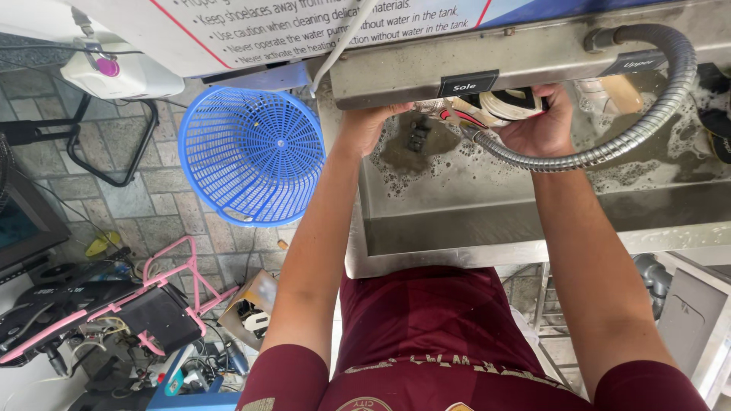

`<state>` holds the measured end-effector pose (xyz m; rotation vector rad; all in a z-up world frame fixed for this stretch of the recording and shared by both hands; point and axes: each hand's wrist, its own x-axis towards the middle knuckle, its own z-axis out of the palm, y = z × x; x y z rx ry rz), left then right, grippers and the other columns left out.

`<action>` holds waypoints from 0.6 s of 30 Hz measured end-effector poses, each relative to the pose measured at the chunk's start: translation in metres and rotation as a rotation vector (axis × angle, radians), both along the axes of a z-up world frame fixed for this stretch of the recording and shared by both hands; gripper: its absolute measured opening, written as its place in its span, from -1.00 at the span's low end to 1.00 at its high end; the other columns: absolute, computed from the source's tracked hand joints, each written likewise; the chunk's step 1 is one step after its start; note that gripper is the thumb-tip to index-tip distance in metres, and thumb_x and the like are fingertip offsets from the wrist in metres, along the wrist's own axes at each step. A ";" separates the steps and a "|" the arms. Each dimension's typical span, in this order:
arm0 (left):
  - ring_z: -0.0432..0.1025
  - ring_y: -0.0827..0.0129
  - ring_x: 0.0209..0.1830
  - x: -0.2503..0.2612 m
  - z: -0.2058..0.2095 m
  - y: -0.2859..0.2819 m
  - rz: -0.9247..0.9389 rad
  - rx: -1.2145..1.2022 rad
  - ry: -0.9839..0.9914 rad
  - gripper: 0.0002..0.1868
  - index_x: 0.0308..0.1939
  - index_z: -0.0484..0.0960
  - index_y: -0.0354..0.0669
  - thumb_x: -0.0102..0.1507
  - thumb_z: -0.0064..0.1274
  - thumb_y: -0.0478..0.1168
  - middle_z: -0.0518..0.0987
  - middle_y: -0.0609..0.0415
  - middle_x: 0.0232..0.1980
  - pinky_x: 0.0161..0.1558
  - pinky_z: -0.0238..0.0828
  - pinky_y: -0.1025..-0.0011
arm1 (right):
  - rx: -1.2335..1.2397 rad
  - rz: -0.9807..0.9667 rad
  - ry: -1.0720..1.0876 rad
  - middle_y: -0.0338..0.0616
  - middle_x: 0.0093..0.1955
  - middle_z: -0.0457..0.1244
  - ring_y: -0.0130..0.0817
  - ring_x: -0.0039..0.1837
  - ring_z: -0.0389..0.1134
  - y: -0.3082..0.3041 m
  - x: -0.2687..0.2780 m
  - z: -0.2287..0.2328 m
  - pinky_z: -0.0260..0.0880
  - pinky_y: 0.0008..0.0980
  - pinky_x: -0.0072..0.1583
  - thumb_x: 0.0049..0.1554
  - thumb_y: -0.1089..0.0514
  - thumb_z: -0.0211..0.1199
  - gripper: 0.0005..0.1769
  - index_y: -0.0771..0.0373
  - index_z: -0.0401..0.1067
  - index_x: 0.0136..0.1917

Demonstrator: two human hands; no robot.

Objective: The person scrubs a white and pink sneaker with a brush and rinses it under a hose in a sink. They then use a spray bottle to apply liquid to the sole and continue scrubbing and rinsing the shoe.

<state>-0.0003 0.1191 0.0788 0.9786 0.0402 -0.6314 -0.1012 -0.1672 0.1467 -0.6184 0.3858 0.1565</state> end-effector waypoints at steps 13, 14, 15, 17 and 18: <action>0.60 0.23 -0.01 -0.035 0.063 -0.007 0.153 0.042 -0.087 -0.53 0.03 0.58 -0.38 0.07 0.40 -0.47 0.68 -0.04 -0.04 0.07 0.63 0.24 | 0.019 0.080 0.030 0.01 0.34 0.34 -0.10 0.38 0.39 -0.001 -0.007 0.023 0.33 0.01 0.47 0.14 -0.07 0.13 -0.32 0.34 0.37 0.43; 0.62 0.21 -0.02 -0.032 0.063 -0.005 0.136 0.072 -0.055 -0.57 0.01 0.60 -0.39 0.09 0.38 -0.46 0.70 -0.07 -0.05 0.08 0.64 0.22 | 0.014 0.071 0.034 0.04 0.32 0.34 -0.09 0.38 0.38 0.001 -0.006 0.023 0.32 0.00 0.50 0.17 -0.07 0.13 -0.31 0.37 0.37 0.45; 0.64 0.18 -0.03 -0.030 0.061 -0.004 0.119 0.100 -0.022 -0.61 -0.01 0.62 -0.41 0.11 0.37 -0.44 0.72 -0.10 -0.07 0.08 0.66 0.20 | 0.008 0.061 0.039 0.07 0.30 0.34 -0.09 0.38 0.37 0.002 -0.006 0.022 0.31 -0.01 0.52 0.19 -0.07 0.12 -0.30 0.40 0.37 0.46; 0.59 0.26 0.00 -0.022 0.051 -0.002 0.119 0.115 -0.031 -0.56 0.04 0.60 -0.34 0.11 0.37 -0.44 0.68 -0.02 -0.04 0.08 0.62 0.25 | 0.054 0.052 0.083 0.02 0.32 0.34 -0.09 0.36 0.39 0.003 0.000 0.019 0.34 0.01 0.49 0.13 -0.06 0.12 -0.32 0.36 0.37 0.41; 0.57 0.30 0.02 -0.019 0.046 -0.001 0.117 0.122 -0.036 -0.54 0.07 0.59 -0.30 0.12 0.37 -0.44 0.66 0.02 -0.02 0.08 0.60 0.27 | 0.077 0.046 0.104 0.00 0.32 0.35 -0.09 0.36 0.40 0.003 0.003 0.017 0.36 0.02 0.47 0.10 -0.06 0.11 -0.34 0.34 0.36 0.38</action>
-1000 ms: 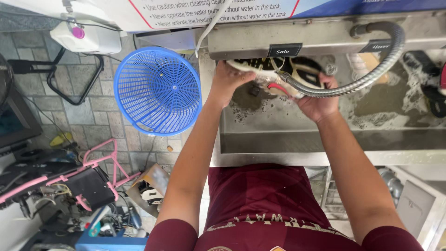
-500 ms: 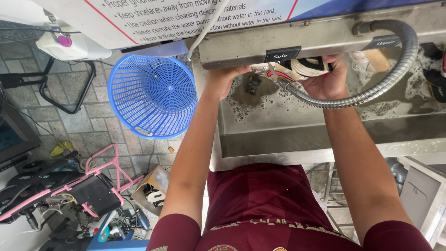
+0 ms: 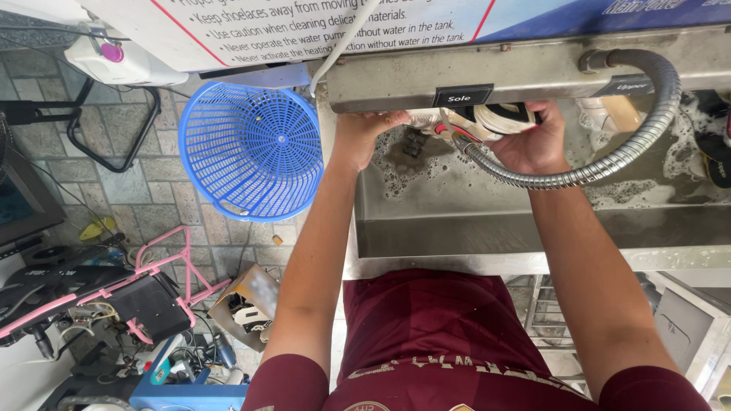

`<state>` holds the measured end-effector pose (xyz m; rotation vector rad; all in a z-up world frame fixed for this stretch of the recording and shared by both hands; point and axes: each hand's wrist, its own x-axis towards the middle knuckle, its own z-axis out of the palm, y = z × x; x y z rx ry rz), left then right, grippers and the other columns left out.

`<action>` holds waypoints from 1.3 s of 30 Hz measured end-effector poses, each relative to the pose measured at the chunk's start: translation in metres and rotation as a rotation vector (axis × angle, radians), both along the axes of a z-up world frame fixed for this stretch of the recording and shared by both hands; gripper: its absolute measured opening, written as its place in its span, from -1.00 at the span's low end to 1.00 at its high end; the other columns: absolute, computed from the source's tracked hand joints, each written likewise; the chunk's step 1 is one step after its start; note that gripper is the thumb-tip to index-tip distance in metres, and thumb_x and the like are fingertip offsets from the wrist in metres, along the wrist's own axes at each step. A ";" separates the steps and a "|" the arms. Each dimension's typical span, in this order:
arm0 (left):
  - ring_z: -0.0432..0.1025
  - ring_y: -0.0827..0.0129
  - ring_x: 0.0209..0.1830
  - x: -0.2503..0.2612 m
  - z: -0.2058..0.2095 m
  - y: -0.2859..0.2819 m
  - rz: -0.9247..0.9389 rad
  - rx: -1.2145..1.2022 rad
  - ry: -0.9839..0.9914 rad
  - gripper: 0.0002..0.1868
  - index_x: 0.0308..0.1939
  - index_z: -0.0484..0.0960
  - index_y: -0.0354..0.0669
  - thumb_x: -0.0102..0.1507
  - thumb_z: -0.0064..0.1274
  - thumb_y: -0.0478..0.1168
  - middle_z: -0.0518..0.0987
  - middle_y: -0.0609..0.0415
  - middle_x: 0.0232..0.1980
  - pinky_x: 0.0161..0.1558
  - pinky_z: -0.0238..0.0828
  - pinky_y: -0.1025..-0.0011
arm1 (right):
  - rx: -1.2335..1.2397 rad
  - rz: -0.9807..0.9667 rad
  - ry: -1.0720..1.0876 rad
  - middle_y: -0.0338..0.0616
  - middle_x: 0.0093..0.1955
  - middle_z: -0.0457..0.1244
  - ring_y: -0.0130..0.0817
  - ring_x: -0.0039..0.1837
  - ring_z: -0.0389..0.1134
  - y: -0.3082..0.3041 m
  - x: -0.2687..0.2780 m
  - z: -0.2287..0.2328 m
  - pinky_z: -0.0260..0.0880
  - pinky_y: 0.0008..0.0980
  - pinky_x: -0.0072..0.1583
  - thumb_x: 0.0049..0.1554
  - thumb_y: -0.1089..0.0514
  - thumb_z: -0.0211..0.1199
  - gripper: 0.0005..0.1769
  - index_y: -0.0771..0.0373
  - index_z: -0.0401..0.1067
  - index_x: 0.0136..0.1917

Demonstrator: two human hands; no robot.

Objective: The person scrubs a white and pink sneaker with a brush and rinses it under a hose in a sink. They then use a spray bottle to apply liquid to the sole and continue scrubbing and rinsing the shoe.

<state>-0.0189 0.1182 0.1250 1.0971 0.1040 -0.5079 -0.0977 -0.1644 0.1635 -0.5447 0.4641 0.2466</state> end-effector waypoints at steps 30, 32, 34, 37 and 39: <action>0.59 0.49 -0.23 -0.124 0.107 0.061 -0.095 0.204 0.209 -0.64 0.06 0.61 -0.39 0.22 0.27 -0.30 0.71 0.04 -0.12 -0.16 0.59 0.49 | 0.052 -0.076 -0.143 -0.01 0.43 0.28 -0.06 0.48 0.29 0.089 -0.019 0.001 0.27 0.01 0.56 0.34 -0.34 0.00 -0.32 0.22 0.33 0.43; 0.60 0.47 -0.24 -0.128 0.117 0.050 -0.044 0.187 0.216 -0.67 0.01 0.61 -0.38 0.23 0.27 -0.29 0.71 0.02 -0.14 -0.17 0.59 0.48 | 0.106 -0.129 -0.114 0.04 0.35 0.30 -0.02 0.39 0.34 0.101 -0.003 -0.017 0.36 0.04 0.48 0.37 -0.32 -0.01 -0.36 0.25 0.36 0.38; 0.59 0.46 -0.25 -0.127 0.121 0.038 0.022 0.170 0.210 -0.70 -0.02 0.61 -0.38 0.24 0.27 -0.28 0.70 0.01 -0.15 -0.18 0.58 0.47 | 0.180 -0.144 -0.036 0.09 0.26 0.33 0.02 0.29 0.39 0.111 0.015 -0.033 0.44 0.05 0.38 0.34 -0.32 -0.04 -0.33 0.30 0.39 0.32; 0.57 0.46 -0.26 -0.105 0.119 0.017 0.127 0.154 0.162 -0.71 -0.05 0.62 -0.39 0.25 0.28 -0.26 0.70 -0.01 -0.17 -0.20 0.57 0.47 | 0.264 -0.133 0.031 0.08 0.27 0.33 -0.01 0.29 0.38 0.126 0.049 -0.048 0.42 0.01 0.38 0.34 -0.30 -0.05 -0.34 0.30 0.39 0.32; 0.58 0.46 -0.27 -0.086 0.114 0.010 0.180 0.171 0.139 -0.71 -0.06 0.63 -0.38 0.23 0.28 -0.25 0.70 0.00 -0.18 -0.22 0.56 0.47 | 0.275 -0.115 0.006 0.07 0.28 0.32 -0.03 0.29 0.37 0.133 0.067 -0.058 0.41 -0.01 0.37 0.34 -0.29 -0.05 -0.35 0.31 0.38 0.32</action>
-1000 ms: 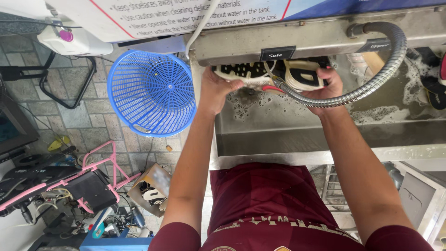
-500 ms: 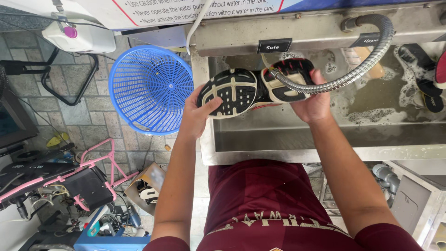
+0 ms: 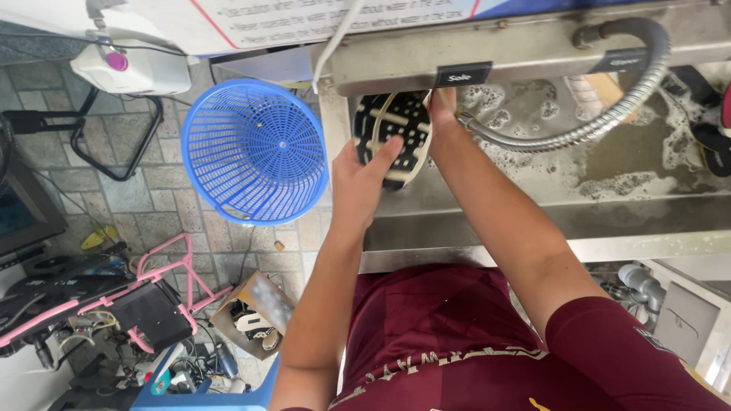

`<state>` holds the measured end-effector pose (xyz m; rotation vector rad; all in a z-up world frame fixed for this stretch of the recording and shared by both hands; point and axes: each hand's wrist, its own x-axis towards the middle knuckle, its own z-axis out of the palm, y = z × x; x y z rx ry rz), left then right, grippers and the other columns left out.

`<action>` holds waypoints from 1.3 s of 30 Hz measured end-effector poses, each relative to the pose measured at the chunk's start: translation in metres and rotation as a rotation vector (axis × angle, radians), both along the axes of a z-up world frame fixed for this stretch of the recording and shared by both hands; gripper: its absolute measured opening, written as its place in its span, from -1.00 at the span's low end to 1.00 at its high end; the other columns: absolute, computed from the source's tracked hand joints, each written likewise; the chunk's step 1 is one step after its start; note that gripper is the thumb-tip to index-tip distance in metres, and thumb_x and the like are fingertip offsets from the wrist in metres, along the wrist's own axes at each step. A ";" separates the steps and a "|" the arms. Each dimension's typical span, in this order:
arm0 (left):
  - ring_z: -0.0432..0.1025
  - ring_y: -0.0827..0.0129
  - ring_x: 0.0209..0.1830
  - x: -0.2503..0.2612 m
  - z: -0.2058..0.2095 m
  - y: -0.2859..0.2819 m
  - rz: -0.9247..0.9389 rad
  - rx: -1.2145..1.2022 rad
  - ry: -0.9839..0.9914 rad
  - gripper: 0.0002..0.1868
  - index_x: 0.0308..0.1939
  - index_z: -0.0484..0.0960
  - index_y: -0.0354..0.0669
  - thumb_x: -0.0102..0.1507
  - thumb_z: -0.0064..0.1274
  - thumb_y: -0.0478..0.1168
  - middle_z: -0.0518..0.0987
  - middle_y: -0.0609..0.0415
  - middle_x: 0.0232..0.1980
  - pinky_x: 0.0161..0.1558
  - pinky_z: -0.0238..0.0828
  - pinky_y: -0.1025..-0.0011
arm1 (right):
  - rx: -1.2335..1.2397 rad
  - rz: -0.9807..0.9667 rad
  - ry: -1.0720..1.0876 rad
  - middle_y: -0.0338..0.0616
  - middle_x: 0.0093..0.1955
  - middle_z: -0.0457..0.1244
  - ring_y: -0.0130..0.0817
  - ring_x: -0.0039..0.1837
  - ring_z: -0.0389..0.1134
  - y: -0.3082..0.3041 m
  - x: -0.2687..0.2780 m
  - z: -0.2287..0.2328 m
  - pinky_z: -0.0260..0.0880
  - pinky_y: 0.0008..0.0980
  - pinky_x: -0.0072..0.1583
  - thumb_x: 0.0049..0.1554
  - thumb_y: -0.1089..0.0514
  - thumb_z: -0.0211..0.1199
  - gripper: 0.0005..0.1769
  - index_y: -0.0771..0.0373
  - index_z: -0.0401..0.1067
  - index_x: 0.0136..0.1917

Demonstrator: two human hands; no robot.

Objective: The person scrubs a white and pink sneaker with a brush and rinses it under a hose in a sink. They then use a spray bottle to apply liquid to the sole and continue scrubbing and rinsing the shoe.

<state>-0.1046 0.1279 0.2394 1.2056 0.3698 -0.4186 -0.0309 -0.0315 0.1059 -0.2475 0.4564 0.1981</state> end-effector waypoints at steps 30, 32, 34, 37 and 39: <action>0.58 0.54 -0.20 0.005 0.012 0.008 -0.156 0.140 -0.072 -0.71 -0.04 0.66 -0.28 0.25 0.28 -0.18 0.72 0.05 -0.15 -0.13 0.56 0.50 | -0.132 0.014 -0.295 0.00 0.32 0.29 -0.23 0.29 0.36 -0.023 0.029 -0.141 0.44 -0.26 0.31 0.20 -0.23 0.21 -0.31 0.26 0.34 0.41; 0.61 0.54 -0.20 0.003 0.027 0.010 -0.202 0.345 -0.123 -0.68 -0.08 0.66 -0.28 0.21 0.33 -0.15 0.74 0.04 -0.18 -0.12 0.57 0.49 | -0.126 0.116 -0.530 0.04 0.25 0.29 -0.27 0.21 0.36 -0.001 0.028 -0.107 0.43 -0.33 0.19 0.21 -0.30 0.30 -0.27 0.28 0.36 0.40; 0.63 0.55 -0.19 -0.006 0.036 0.010 -0.210 0.422 -0.148 -0.64 -0.06 0.65 -0.27 0.20 0.33 -0.12 0.75 0.05 -0.19 -0.11 0.58 0.49 | -0.113 0.262 -0.601 0.17 0.10 0.32 -0.20 0.06 0.38 0.019 0.026 -0.064 0.44 -0.33 0.03 0.24 -0.42 0.25 -0.18 0.40 0.40 0.31; 0.63 0.55 -0.16 -0.014 0.042 0.007 -0.168 0.375 -0.176 -0.61 0.01 0.62 -0.24 0.21 0.29 -0.09 0.75 0.07 -0.15 -0.09 0.58 0.49 | -0.015 0.319 -0.576 0.17 0.17 0.30 -0.17 0.14 0.37 0.036 0.028 -0.012 0.43 -0.34 0.09 0.20 -0.44 0.24 -0.12 0.42 0.37 0.35; 0.61 0.53 -0.15 -0.011 0.041 0.009 -0.148 0.386 -0.212 -0.61 0.01 0.61 -0.25 0.23 0.29 -0.08 0.75 0.07 -0.14 -0.08 0.57 0.49 | 0.073 0.316 -0.538 0.18 0.19 0.30 -0.15 0.16 0.37 0.046 0.033 0.004 0.44 -0.33 0.12 0.20 -0.43 0.23 -0.12 0.44 0.36 0.35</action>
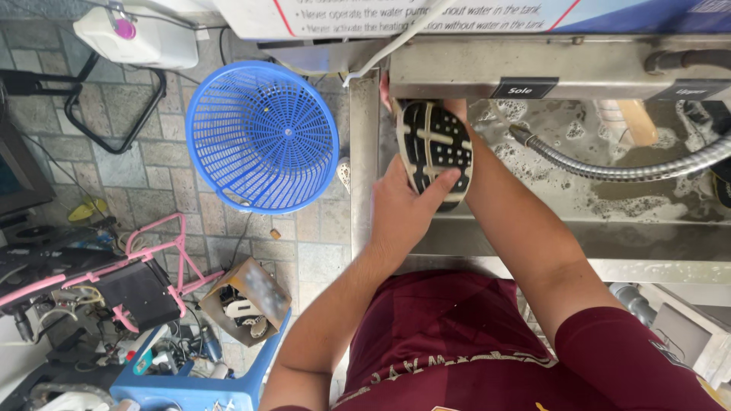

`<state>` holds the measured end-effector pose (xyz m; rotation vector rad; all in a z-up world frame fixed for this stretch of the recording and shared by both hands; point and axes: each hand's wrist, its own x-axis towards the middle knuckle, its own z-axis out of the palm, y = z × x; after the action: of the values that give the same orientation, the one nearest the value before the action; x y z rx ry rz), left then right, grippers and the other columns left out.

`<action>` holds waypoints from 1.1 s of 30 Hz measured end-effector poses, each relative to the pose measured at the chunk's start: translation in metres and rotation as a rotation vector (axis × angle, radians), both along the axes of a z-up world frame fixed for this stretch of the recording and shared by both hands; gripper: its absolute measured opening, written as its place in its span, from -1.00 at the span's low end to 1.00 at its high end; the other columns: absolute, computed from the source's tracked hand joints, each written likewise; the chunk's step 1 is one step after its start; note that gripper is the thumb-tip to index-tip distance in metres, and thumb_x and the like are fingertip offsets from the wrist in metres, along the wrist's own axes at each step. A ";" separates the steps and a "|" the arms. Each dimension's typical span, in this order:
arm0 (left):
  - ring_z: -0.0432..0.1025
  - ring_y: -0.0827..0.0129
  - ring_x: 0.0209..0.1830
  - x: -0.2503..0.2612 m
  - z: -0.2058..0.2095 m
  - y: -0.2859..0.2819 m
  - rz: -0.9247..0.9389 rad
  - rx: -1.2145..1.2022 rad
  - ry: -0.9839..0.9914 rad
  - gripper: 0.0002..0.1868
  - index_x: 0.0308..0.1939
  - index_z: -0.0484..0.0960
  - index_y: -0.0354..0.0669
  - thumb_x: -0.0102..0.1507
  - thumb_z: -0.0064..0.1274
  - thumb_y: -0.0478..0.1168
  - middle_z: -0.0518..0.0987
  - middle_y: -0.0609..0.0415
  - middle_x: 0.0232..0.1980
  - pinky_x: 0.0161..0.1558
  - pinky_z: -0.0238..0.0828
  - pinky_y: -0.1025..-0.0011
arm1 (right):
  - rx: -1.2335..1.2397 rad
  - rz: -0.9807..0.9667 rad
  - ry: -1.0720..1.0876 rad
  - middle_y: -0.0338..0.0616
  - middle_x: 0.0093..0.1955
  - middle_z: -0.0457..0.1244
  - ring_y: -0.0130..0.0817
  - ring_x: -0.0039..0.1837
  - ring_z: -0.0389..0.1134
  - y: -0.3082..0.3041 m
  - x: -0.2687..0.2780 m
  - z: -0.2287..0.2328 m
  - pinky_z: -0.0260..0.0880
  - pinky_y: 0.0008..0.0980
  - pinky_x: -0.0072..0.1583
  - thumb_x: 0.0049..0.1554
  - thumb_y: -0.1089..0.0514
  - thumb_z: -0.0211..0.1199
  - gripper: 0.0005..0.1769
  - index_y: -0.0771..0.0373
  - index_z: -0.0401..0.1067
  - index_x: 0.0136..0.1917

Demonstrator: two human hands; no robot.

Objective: The person scrubs a white and pink sneaker with a brush and rinses it under a hose in a sink. They then use a spray bottle to apply liquid to the sole and continue scrubbing and rinsing the shoe.

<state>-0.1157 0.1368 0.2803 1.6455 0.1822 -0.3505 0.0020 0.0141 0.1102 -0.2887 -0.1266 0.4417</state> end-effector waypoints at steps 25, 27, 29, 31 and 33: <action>0.60 0.55 -0.26 0.010 0.009 0.022 -0.037 0.020 0.088 -0.64 -0.08 0.62 -0.26 0.22 0.28 -0.06 0.73 0.09 -0.23 -0.19 0.57 0.50 | 0.185 0.002 0.108 0.20 0.29 0.29 -0.06 0.29 0.36 0.010 -0.013 0.006 0.46 -0.29 0.26 0.16 -0.41 0.21 -0.05 0.46 0.29 0.44; 0.61 0.55 -0.33 0.026 -0.002 0.014 -0.010 0.035 0.189 -0.63 -0.12 0.61 -0.24 0.20 0.29 -0.03 0.72 0.08 -0.30 -0.26 0.58 0.51 | 0.154 -0.026 0.082 0.19 0.28 0.29 -0.07 0.27 0.36 0.008 -0.004 0.013 0.45 -0.30 0.25 0.16 -0.42 0.21 -0.04 0.44 0.29 0.45; 0.60 0.55 -0.33 0.031 -0.010 0.009 0.003 0.022 0.140 -0.63 -0.12 0.63 -0.26 0.20 0.30 -0.03 0.73 0.09 -0.29 -0.25 0.58 0.51 | 0.112 -0.029 0.041 0.17 0.27 0.30 -0.08 0.26 0.36 0.005 0.001 0.019 0.43 -0.30 0.24 0.15 -0.44 0.21 -0.03 0.42 0.30 0.45; 0.59 0.57 -0.28 0.028 -0.014 0.008 -0.013 -0.008 0.082 -0.62 -0.09 0.64 -0.27 0.21 0.30 -0.05 0.74 0.09 -0.25 -0.21 0.57 0.52 | 0.048 -0.013 -0.027 0.16 0.26 0.31 -0.09 0.24 0.35 0.002 0.004 0.019 0.42 -0.31 0.23 0.15 -0.46 0.21 -0.02 0.40 0.30 0.46; 0.60 0.58 -0.20 0.007 -0.014 0.012 -0.062 -0.058 0.021 -0.61 -0.03 0.64 -0.27 0.22 0.31 -0.07 0.75 0.09 -0.18 -0.12 0.56 0.54 | -0.032 0.021 -0.103 0.15 0.25 0.32 -0.10 0.22 0.35 -0.004 0.000 0.006 0.40 -0.31 0.22 0.15 -0.48 0.21 -0.01 0.38 0.31 0.47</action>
<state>-0.1085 0.1484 0.2661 1.5930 0.1355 -0.4170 0.0020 0.0105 0.1163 -0.3418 -0.2231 0.4504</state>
